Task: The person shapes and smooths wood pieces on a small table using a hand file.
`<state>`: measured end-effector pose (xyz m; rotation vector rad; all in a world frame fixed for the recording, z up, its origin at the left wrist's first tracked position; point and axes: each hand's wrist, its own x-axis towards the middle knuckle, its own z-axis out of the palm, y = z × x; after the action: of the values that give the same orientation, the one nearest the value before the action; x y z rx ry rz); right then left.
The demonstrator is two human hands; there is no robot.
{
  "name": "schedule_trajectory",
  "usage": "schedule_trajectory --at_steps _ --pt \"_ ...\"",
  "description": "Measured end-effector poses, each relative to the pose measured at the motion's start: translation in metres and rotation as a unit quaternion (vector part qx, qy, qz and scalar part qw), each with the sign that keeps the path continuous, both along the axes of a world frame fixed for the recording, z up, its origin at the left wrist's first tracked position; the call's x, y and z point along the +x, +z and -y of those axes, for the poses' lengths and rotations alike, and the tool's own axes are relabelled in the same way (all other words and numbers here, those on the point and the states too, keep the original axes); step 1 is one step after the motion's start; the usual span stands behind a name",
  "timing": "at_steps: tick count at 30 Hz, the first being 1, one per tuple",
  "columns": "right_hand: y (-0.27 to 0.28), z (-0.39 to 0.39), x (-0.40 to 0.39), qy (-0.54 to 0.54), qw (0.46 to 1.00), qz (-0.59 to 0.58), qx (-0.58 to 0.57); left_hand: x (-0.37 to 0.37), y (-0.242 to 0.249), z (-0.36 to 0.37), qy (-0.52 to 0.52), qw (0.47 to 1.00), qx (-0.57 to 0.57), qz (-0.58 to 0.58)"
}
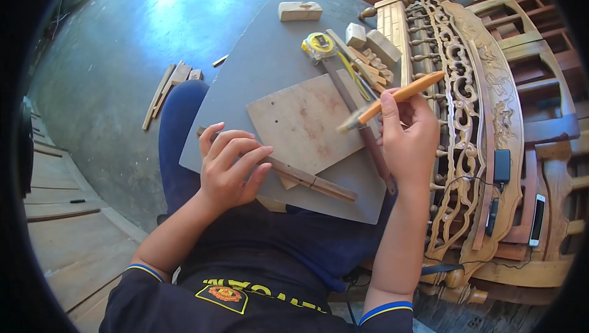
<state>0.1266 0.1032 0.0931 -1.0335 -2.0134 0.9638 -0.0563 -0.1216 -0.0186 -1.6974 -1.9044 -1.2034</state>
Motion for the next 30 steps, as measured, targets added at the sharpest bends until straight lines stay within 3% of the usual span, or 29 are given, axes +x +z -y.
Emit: schedule_trajectory --at_steps 2,5,8,12,15,18,20,22,24,25,28,29,30 --pt "-0.009 -0.006 -0.008 -0.013 0.998 0.064 0.002 0.001 -0.001 0.001 0.008 1.000 -0.004 -0.001" --pt "-0.034 -0.011 -0.032 0.045 0.998 -0.033 -0.041 0.002 -0.002 -0.002 0.005 1.000 -0.005 -0.001" --pt "-0.017 -0.010 -0.034 0.058 0.994 -0.074 -0.060 0.000 -0.001 -0.002 0.003 1.000 -0.005 0.002" --pt "-0.011 -0.012 -0.024 -0.018 0.996 0.079 0.024 0.002 -0.002 -0.002 0.016 1.000 -0.003 0.003" --pt "-0.030 -0.014 -0.043 0.068 0.996 -0.030 -0.052 0.002 -0.003 -0.003 0.015 1.000 -0.007 0.000" --pt "-0.024 -0.018 -0.054 0.099 0.988 -0.101 -0.055 0.001 -0.002 -0.002 0.008 1.000 -0.014 0.003" --pt "-0.008 -0.014 -0.044 0.054 0.997 -0.042 -0.028 0.001 0.000 -0.002 0.013 1.000 -0.013 0.005" --pt "0.004 -0.002 -0.044 -0.013 0.995 0.097 0.012 0.003 0.000 0.000 0.019 1.000 -0.013 0.007" --pt "-0.024 -0.016 -0.052 0.035 0.997 0.056 0.049 0.003 0.000 -0.004 0.020 1.000 -0.006 0.002" --pt "-0.017 -0.007 -0.063 0.040 0.997 0.067 -0.029 0.003 -0.001 -0.005 0.018 1.000 -0.006 0.002" --pt "-0.032 -0.021 -0.084 0.118 0.990 -0.057 -0.045 0.002 -0.001 -0.004 0.012 1.000 -0.007 0.000" --pt "-0.036 -0.026 -0.087 0.108 0.985 -0.121 -0.066 0.002 -0.001 -0.004 0.012 1.000 -0.005 0.001" --pt "-0.030 -0.026 -0.082 0.069 0.992 -0.091 -0.044 0.002 -0.002 -0.003 0.014 1.000 -0.004 0.004"
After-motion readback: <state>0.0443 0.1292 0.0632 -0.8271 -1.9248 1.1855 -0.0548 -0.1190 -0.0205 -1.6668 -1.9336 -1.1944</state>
